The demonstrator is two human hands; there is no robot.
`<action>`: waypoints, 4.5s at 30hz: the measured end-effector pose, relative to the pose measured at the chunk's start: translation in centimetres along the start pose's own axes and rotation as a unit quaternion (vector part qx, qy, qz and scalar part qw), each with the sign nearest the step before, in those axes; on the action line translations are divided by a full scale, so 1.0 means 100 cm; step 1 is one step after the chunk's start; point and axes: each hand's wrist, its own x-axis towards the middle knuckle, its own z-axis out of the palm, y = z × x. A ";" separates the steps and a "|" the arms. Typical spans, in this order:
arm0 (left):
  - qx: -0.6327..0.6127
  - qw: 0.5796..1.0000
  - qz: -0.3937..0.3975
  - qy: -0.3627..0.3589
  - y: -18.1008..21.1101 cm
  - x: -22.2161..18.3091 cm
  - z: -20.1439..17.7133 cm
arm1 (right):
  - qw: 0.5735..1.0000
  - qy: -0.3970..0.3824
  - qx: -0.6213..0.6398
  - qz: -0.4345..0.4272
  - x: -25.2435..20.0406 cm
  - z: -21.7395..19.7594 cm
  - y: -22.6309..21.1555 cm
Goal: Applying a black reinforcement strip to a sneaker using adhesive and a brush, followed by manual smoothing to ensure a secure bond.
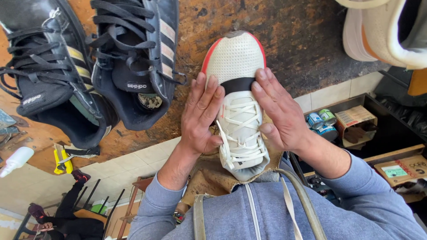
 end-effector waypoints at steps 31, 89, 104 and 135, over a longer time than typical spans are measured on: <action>-0.032 0.999 0.014 0.028 -0.012 -0.002 0.011 | 0.994 0.024 0.101 0.017 -0.006 -0.004 0.016; -0.025 0.999 0.033 0.029 -0.028 0.000 0.000 | 0.997 0.032 0.067 -0.039 -0.003 -0.018 0.049; 0.060 0.995 0.078 -0.006 -0.019 -0.002 -0.005 | 0.991 0.031 -0.021 -0.128 0.013 -0.012 0.036; -0.143 0.974 -0.156 -0.078 0.085 -0.070 -0.025 | 0.962 -0.060 0.235 0.128 -0.095 -0.012 -0.059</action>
